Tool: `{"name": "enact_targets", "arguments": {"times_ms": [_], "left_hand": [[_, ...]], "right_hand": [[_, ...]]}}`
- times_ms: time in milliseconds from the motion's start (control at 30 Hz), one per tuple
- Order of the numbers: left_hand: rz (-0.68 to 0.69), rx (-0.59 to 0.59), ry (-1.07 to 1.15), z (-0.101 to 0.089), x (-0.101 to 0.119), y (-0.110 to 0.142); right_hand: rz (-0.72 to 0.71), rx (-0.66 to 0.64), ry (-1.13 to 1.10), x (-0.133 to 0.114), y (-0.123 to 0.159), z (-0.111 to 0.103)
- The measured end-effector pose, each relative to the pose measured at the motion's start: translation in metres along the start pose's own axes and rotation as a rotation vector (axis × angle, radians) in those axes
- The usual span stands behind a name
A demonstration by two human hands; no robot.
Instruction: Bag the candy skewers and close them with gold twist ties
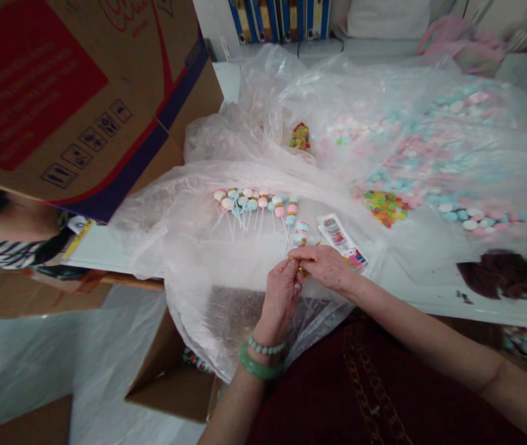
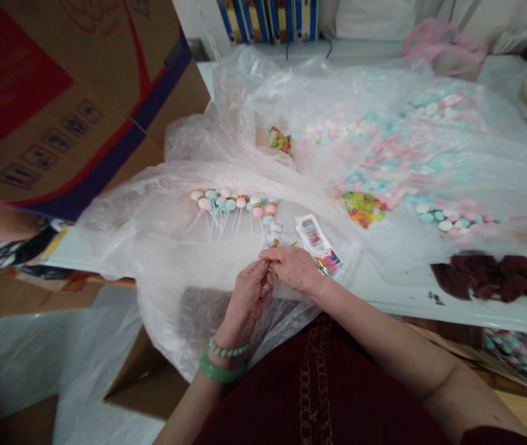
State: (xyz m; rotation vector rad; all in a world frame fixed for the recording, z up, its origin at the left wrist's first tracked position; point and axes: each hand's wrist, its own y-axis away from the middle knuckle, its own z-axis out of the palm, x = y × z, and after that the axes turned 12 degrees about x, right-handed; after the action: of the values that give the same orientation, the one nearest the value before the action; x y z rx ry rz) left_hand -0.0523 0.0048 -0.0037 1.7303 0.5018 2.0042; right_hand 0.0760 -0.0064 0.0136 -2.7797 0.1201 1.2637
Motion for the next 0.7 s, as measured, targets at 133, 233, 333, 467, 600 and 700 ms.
{"name": "enact_targets", "arguments": {"times_ms": [133, 233, 333, 467, 600, 700], "left_hand": [[0.038, 0.001, -0.062, 0.002, -0.001, -0.001], [0.050, 0.034, -0.030, 0.004, -0.002, -0.001], [0.071, 0.052, -0.004, 0.004, -0.003, 0.001], [0.105, 0.002, -0.018, 0.005, -0.005, 0.004], [0.193, 0.059, -0.065, 0.003, -0.001, 0.007], [0.124, -0.111, -0.071, -0.005, 0.007, 0.012]], "right_hand": [[0.111, 0.119, -0.013, 0.000, 0.006, 0.002], [0.119, 0.190, -0.121, 0.004, 0.011, 0.002], [0.160, 0.205, -0.227, 0.006, 0.013, 0.004], [0.267, 0.253, -0.346, 0.006, 0.013, 0.011], [0.456, 0.182, -0.679, 0.006, 0.013, 0.013], [0.468, -0.045, -0.925, 0.007, 0.016, 0.002]]}}
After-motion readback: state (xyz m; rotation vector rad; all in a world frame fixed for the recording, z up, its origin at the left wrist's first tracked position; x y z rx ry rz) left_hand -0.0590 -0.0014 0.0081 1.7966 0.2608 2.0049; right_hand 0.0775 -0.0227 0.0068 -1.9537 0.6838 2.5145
